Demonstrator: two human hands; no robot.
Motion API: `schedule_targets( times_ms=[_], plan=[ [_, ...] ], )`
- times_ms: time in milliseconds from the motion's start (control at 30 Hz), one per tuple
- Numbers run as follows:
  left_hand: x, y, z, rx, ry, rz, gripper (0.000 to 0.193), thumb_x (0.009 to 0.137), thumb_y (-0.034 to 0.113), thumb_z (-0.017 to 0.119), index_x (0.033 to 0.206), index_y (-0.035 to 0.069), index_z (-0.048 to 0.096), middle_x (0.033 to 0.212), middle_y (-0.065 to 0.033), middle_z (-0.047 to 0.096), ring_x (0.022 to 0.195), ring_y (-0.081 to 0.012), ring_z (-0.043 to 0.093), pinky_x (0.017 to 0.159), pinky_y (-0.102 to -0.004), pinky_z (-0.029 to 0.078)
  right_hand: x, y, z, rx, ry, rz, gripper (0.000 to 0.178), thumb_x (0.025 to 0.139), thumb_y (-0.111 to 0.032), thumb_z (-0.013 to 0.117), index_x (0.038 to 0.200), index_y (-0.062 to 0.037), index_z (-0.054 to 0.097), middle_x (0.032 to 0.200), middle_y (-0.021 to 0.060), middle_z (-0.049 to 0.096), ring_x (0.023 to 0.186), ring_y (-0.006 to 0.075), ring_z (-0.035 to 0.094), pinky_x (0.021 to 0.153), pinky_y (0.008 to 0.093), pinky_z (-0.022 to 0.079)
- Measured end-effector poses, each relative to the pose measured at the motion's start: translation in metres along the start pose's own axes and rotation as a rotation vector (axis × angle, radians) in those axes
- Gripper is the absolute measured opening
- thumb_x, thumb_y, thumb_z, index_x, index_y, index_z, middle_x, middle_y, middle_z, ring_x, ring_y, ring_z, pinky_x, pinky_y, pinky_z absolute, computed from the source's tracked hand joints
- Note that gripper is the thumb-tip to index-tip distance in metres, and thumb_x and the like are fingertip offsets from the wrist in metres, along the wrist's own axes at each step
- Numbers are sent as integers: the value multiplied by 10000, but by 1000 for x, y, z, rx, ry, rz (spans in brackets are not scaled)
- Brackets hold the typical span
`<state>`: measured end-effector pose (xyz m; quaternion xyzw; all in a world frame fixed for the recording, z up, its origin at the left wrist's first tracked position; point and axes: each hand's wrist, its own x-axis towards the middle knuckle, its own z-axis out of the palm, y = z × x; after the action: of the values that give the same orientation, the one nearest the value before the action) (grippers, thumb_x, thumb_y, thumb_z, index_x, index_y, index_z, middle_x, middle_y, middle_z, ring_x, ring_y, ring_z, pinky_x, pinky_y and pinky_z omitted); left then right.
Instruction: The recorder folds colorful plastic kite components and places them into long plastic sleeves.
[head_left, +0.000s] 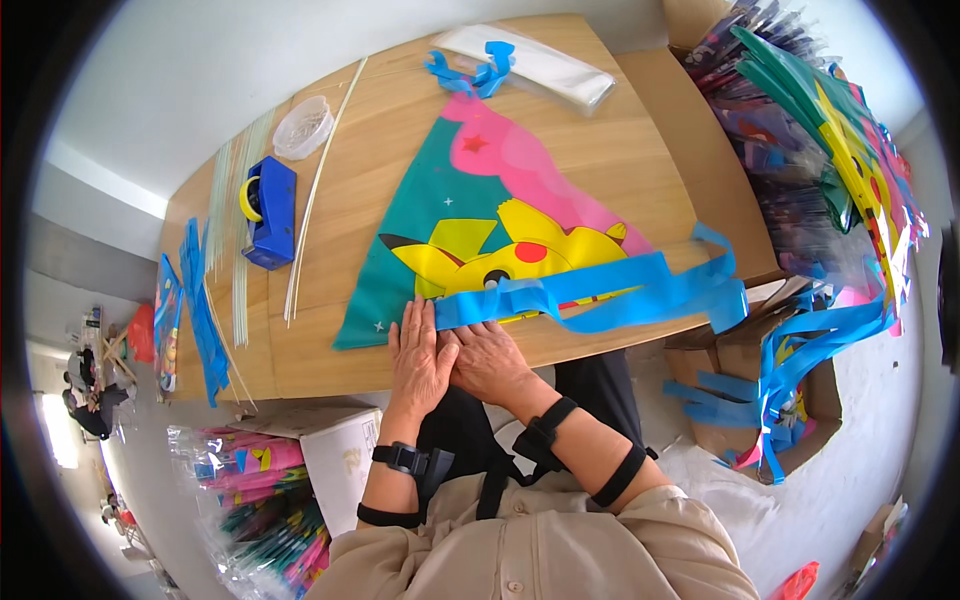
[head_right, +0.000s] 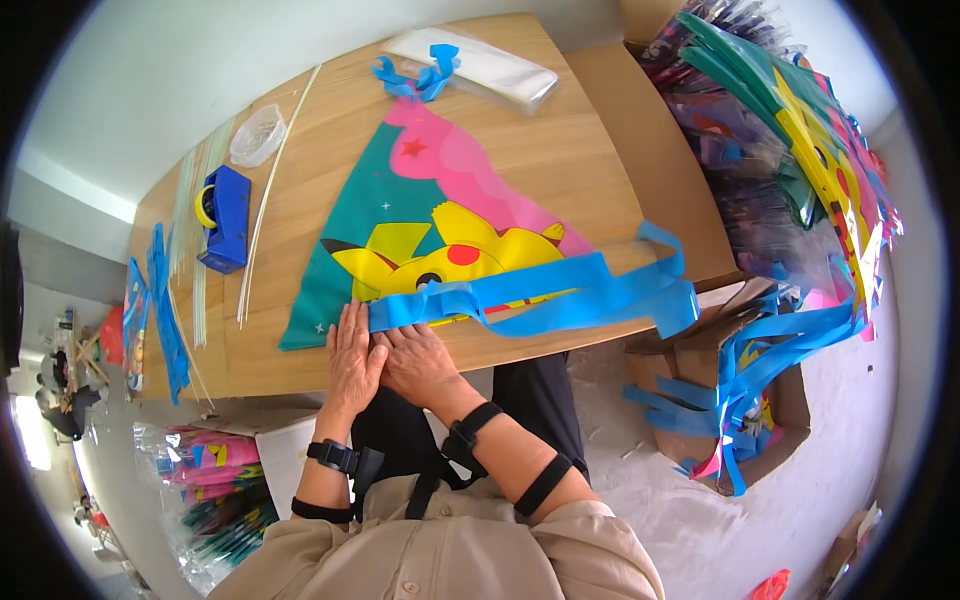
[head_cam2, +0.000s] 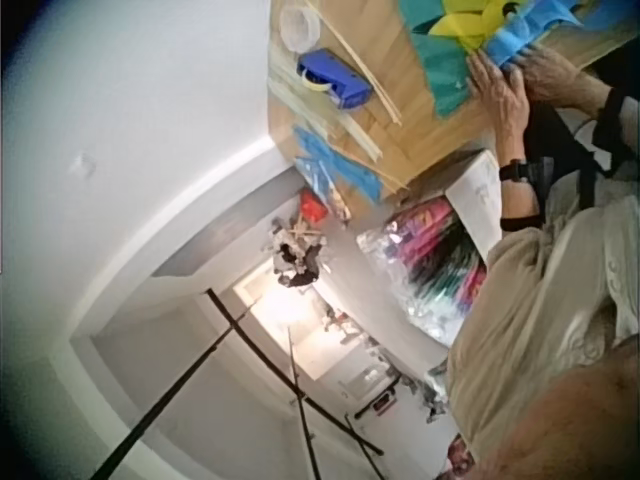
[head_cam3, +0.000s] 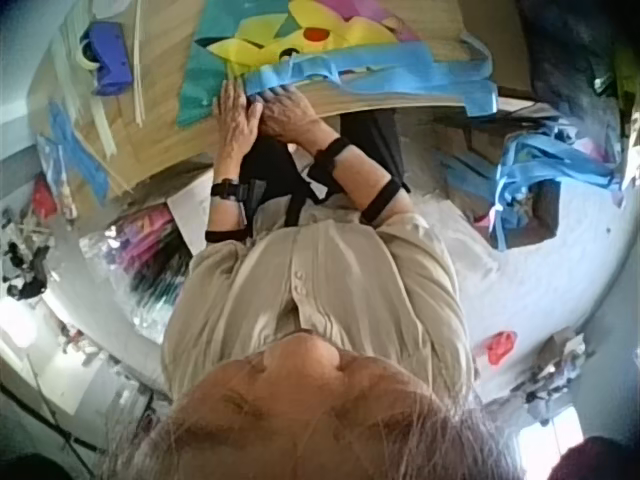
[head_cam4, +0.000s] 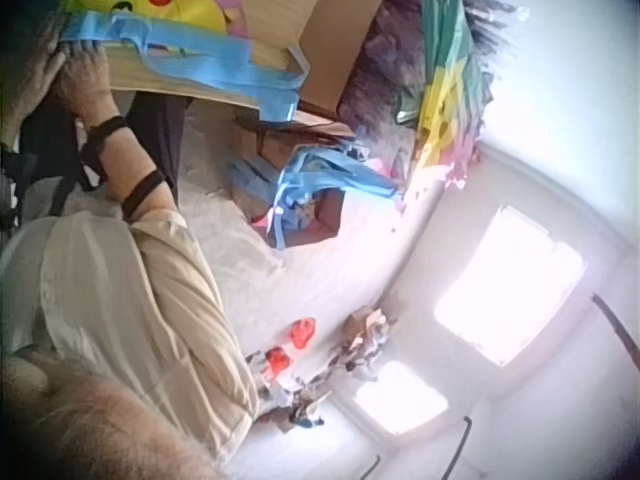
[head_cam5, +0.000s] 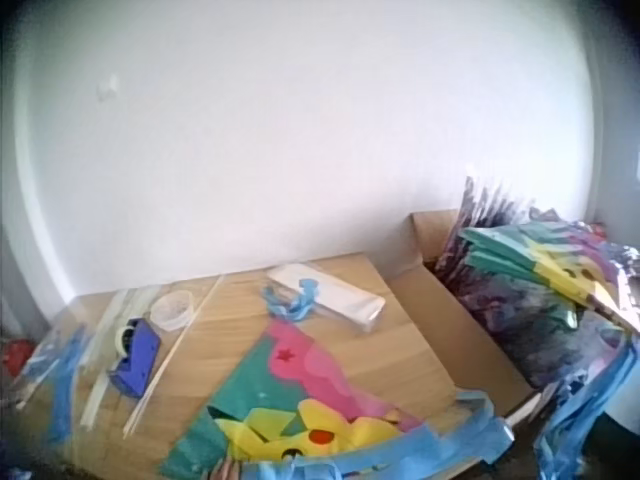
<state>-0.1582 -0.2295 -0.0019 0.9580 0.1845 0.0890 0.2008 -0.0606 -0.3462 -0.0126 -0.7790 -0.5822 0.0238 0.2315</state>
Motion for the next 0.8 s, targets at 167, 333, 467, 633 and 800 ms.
schedule_targets(
  times_ms=[167,333,467,633,800],
  plan=[
    [2,-5,2,95,-52,-33,676,980,463,381,1490,39,255,1556,-145,242,1444,-305,203,1150,-508,117,1,2,-18,378,-133,216,691,814,-248,633,1400,8,369,1409,215,432,1321,329,407,1092,429,318],
    [4,3,4,174,-57,-32,712,921,397,498,1484,28,266,1559,-146,235,1446,-300,197,1154,-498,116,3,29,-22,1585,680,608,684,865,-185,667,1427,5,326,1359,194,495,1279,281,469,1066,378,377],
    [0,-1,-1,195,-38,-7,720,906,368,533,1480,24,268,1554,-154,240,1442,-312,201,1153,-495,119,-21,86,-64,1898,812,869,471,915,-221,640,1308,-9,491,1137,143,629,1075,228,602,924,342,491],
    [5,4,5,221,-40,22,750,883,337,587,1488,38,258,1560,-154,226,1443,-323,199,1141,-523,141,-75,161,-116,976,414,932,316,914,-270,644,1095,-12,621,894,102,693,710,175,664,606,300,530],
    [-1,-16,14,292,15,97,706,924,341,534,1509,85,233,1577,-132,201,1447,-325,196,1130,-549,167,-113,203,-128,681,-14,669,291,900,-342,654,901,-52,680,741,29,672,611,129,617,554,258,491]
  ],
)
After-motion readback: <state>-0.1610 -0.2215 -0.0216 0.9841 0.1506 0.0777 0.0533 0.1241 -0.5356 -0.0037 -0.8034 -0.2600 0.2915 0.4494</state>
